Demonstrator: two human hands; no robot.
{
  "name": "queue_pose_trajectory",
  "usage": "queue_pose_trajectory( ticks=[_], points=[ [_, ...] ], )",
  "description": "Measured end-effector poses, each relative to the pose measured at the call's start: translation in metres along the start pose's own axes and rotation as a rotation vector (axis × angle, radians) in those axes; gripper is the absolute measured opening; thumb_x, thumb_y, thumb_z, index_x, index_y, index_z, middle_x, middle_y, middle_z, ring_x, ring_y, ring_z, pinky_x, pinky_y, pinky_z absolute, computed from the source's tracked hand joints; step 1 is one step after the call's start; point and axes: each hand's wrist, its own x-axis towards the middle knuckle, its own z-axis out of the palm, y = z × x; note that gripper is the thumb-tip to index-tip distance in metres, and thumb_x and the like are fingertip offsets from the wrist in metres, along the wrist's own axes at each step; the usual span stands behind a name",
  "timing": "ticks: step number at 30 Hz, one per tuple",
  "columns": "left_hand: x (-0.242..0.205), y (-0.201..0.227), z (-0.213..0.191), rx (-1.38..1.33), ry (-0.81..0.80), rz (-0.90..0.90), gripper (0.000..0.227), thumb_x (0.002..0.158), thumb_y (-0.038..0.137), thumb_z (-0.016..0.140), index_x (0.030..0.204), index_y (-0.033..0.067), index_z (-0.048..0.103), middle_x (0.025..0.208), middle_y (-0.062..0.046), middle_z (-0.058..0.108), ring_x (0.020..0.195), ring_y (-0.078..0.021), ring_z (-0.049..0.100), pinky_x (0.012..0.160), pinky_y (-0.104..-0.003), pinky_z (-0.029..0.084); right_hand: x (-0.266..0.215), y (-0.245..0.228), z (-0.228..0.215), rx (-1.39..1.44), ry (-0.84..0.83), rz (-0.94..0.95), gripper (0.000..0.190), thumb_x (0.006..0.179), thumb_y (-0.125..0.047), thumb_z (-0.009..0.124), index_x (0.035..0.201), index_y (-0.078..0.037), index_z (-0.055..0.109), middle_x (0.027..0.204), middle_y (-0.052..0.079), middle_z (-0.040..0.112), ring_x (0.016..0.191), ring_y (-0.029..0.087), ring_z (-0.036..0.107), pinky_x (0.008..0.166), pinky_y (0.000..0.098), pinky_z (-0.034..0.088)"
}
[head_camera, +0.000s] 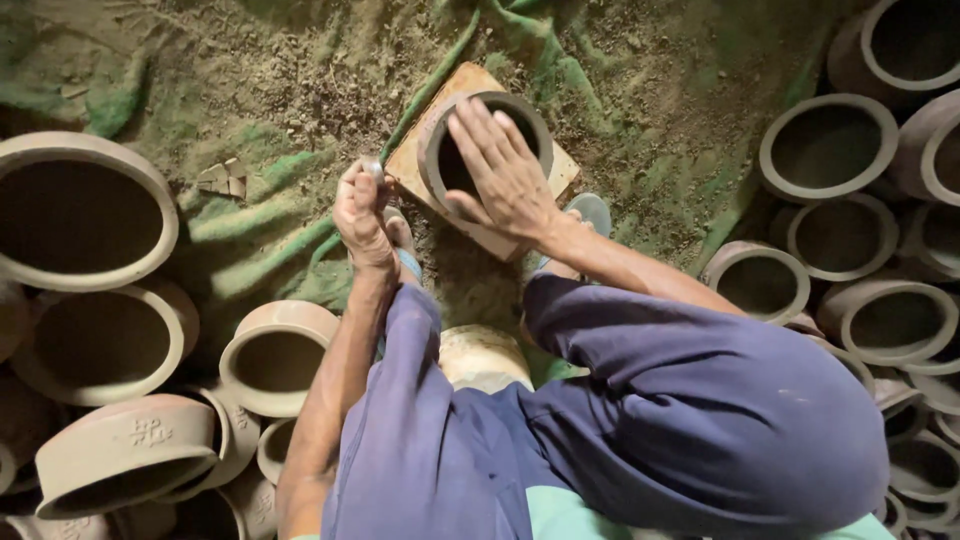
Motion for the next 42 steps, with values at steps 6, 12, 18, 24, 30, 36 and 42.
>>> queue_pose_trajectory(
  ticks=[6, 12, 18, 24, 30, 36, 42],
  points=[
    [0.003, 0.013, 0.011, -0.045, -0.054, 0.033, 0.050, 0.100, 0.038, 0.072, 0.129, -0.0006, 0.061, 0.102, -0.004, 0.067, 0.087, -0.0105, 0.062, 0.079, -0.024, 0.051, 0.015, -0.009, 0.002, -0.028, -0.204, -0.154, 0.088, 0.093, -0.059, 0.058, 0.151, 0.005, 0.039, 0.157, 0.024, 0.036, 0.150, 0.039, 0.033, 0.124, 0.0512, 0.026],
    [0.009, 0.005, -0.001, 0.031, -0.080, -0.008, 0.053, 0.098, 0.038, 0.073, 0.131, -0.0021, 0.061, 0.106, -0.003, 0.068, 0.092, -0.0098, 0.063, 0.083, -0.024, 0.052, -0.022, -0.009, 0.026, 0.103, -0.241, -0.771, 0.077, 0.091, -0.042, 0.072, 0.151, -0.002, 0.043, 0.156, 0.017, 0.046, 0.144, 0.032, 0.043, 0.124, 0.0465, 0.033],
    [0.019, -0.010, 0.008, 0.129, -0.193, 0.023, 0.051, 0.098, 0.032, 0.074, 0.133, -0.0026, 0.061, 0.114, -0.004, 0.071, 0.100, -0.0086, 0.066, 0.091, -0.024, 0.053, -0.018, -0.021, -0.002, 0.250, -0.038, -0.138, 0.070, 0.092, -0.030, 0.073, 0.148, -0.001, 0.044, 0.146, 0.020, 0.050, 0.136, 0.037, 0.052, 0.119, 0.0469, 0.040],
    [0.015, 0.005, 0.028, 0.282, -0.230, 0.025, 0.050, 0.098, 0.032, 0.075, 0.132, -0.0029, 0.063, 0.103, -0.003, 0.070, 0.091, -0.0079, 0.064, 0.083, -0.024, 0.052, -0.017, -0.021, 0.007, 0.172, -0.234, 0.031, 0.048, 0.096, -0.030, 0.070, 0.132, -0.002, 0.054, 0.112, 0.015, 0.063, 0.103, 0.032, 0.061, 0.090, 0.0430, 0.049],
    [-0.030, 0.032, 0.014, 0.596, -0.271, 0.172, 0.045, 0.095, 0.030, 0.077, 0.125, -0.0031, 0.068, 0.106, -0.003, 0.069, 0.094, -0.0092, 0.065, 0.084, -0.024, 0.053, -0.023, -0.020, 0.012, 0.198, -0.199, 0.042, 0.039, 0.099, -0.027, 0.068, 0.127, -0.003, 0.057, 0.098, 0.012, 0.061, 0.093, 0.029, 0.061, 0.081, 0.0412, 0.051],
    [-0.036, 0.023, -0.049, 0.526, -0.210, 0.112, 0.041, 0.098, 0.026, 0.072, 0.126, -0.0040, 0.068, 0.099, -0.003, 0.070, 0.084, -0.0082, 0.062, 0.077, -0.022, 0.052, -0.022, -0.016, 0.008, 0.237, -0.224, 0.011, 0.040, 0.096, -0.027, 0.069, 0.125, -0.002, 0.057, 0.098, 0.014, 0.062, 0.093, 0.032, 0.061, 0.081, 0.0426, 0.050],
    [-0.010, 0.045, -0.023, 0.255, -0.153, -0.191, 0.047, 0.097, 0.027, 0.072, 0.133, -0.0019, 0.061, 0.096, -0.002, 0.069, 0.068, -0.0052, 0.056, 0.058, -0.020, 0.045, -0.032, 0.015, 0.003, 0.159, -0.317, -0.210, 0.040, 0.090, -0.020, 0.067, 0.126, -0.005, 0.059, 0.106, 0.010, 0.066, 0.105, 0.028, 0.063, 0.097, 0.0413, 0.048]
  ],
)
